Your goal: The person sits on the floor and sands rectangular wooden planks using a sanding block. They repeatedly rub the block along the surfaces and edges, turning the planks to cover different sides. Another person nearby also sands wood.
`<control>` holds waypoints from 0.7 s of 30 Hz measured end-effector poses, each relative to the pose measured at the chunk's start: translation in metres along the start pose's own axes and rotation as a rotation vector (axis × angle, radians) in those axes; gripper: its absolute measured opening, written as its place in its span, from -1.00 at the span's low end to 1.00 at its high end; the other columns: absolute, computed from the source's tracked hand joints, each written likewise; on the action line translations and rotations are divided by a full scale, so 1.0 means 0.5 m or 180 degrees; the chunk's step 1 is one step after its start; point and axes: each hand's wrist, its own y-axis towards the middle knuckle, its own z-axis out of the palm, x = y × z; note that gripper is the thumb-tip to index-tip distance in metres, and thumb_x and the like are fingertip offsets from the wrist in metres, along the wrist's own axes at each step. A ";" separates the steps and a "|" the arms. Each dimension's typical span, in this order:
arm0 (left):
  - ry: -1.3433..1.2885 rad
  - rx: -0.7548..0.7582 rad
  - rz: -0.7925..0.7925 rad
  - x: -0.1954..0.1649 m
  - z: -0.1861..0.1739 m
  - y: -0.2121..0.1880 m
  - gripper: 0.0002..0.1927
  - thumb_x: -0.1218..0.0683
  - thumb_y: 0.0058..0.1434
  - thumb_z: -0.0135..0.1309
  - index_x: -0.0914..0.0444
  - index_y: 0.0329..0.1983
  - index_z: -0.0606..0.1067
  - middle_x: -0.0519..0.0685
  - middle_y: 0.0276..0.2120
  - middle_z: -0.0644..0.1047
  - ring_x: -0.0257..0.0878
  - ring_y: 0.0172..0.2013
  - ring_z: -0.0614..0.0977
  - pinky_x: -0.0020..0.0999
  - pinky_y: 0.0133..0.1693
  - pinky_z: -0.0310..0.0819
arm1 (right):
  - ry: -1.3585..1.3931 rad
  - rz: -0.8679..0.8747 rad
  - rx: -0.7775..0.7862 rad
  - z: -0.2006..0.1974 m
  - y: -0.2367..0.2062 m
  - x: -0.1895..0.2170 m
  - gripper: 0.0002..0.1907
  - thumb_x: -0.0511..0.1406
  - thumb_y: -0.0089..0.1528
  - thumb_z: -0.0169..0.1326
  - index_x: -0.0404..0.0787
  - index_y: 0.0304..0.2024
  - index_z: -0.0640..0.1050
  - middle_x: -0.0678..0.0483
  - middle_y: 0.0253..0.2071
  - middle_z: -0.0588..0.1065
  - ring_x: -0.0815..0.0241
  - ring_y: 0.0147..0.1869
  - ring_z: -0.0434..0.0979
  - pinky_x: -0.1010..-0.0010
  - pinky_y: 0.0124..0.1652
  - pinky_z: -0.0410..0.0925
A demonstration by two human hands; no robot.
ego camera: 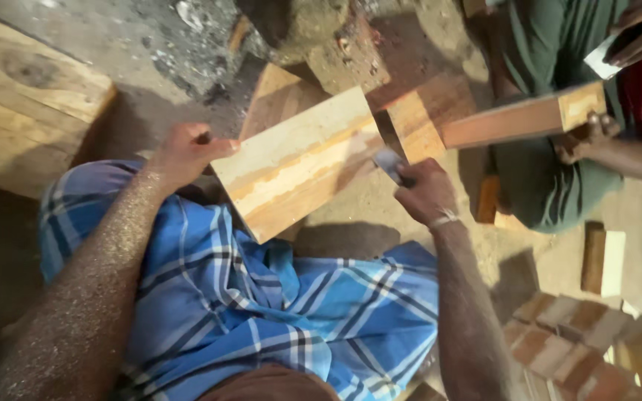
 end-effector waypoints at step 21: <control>0.0031 -0.0074 -0.0009 0.017 0.010 -0.002 -0.46 -0.22 0.15 0.30 0.36 -0.43 0.50 -0.04 -0.57 0.42 -0.34 -0.48 0.39 -0.24 -0.46 0.30 | 0.0496 -0.0542 0.0605 0.106 -0.256 0.457 -0.54 -0.06 0.06 0.29 -0.16 -0.09 0.64 -0.19 -0.17 0.50 -0.19 -0.14 0.57 0.04 -0.17 0.48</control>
